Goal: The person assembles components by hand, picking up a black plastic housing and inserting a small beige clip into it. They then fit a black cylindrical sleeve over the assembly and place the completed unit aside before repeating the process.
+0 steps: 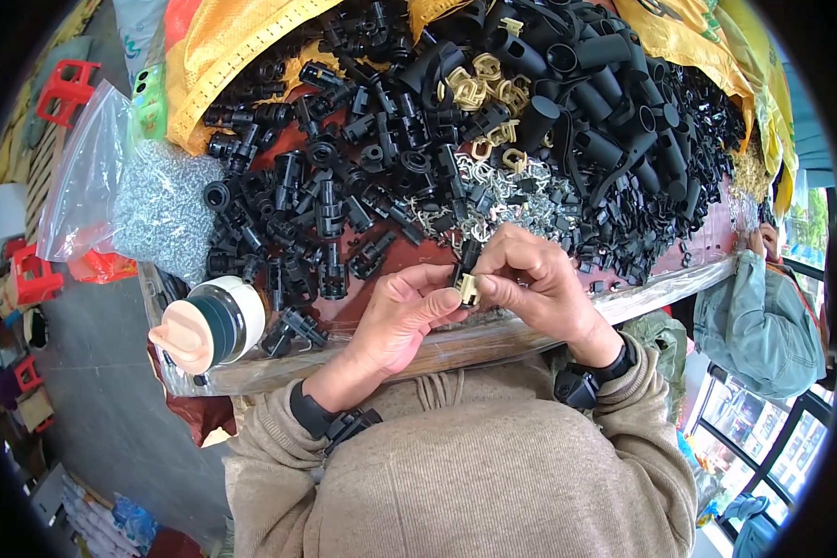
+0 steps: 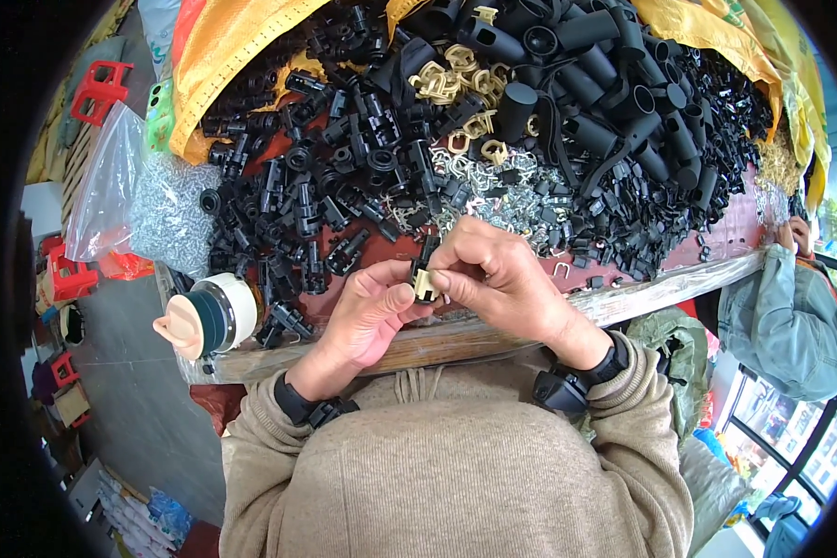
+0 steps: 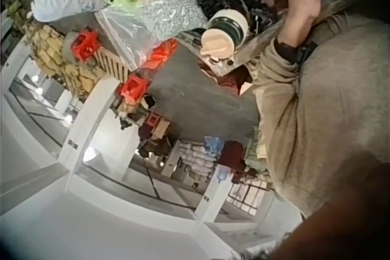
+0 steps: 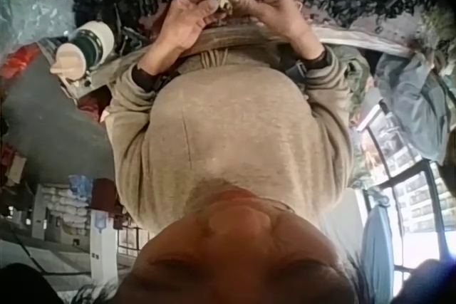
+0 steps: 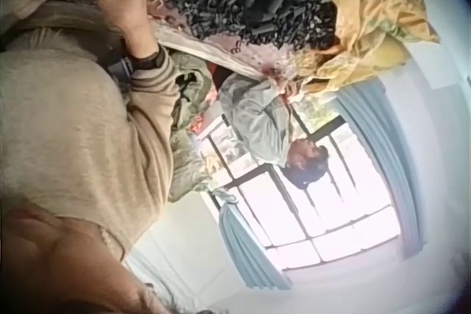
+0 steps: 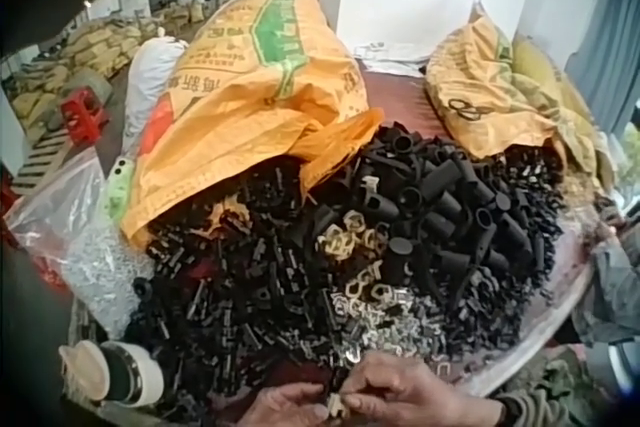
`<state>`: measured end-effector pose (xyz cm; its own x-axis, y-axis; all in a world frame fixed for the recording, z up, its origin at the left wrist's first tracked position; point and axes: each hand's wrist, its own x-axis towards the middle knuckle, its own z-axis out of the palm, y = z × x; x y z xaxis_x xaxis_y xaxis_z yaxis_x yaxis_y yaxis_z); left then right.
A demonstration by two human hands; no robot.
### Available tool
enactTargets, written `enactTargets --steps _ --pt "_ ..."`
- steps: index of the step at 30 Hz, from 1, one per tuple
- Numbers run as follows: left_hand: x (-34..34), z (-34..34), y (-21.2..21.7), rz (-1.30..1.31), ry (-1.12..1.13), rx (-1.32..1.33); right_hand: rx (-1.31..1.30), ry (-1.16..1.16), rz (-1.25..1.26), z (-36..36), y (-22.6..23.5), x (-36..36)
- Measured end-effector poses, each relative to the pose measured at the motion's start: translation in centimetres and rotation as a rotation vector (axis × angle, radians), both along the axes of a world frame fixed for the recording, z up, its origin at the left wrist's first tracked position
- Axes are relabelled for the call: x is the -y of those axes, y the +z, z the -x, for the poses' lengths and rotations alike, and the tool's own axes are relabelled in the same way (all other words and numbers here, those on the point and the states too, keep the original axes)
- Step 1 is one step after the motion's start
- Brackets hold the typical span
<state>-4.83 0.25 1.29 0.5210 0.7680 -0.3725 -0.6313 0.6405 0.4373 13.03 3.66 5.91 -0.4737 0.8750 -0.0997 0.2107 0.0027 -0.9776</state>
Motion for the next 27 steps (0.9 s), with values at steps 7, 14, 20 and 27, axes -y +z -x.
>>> enactTargets --steps 7,14,20,27 --pt "-0.1 0.0 0.3 0.013 -0.088 -0.153 0.125 -0.004 0.085 -0.7 -0.7 0.2" --pt "-0.5 0.4 0.4 0.035 -0.083 -0.153 0.736 -0.16 -0.911 -4.1 -1.1 -4.6" --pt "-0.3 0.0 0.6 0.04 -0.052 -0.16 0.895 -0.078 -0.804 -5.2 -2.6 -5.0" --pt "-0.5 0.2 0.8 0.033 -0.008 -0.134 0.462 -0.207 -0.367 -5.2 -2.2 -3.1"
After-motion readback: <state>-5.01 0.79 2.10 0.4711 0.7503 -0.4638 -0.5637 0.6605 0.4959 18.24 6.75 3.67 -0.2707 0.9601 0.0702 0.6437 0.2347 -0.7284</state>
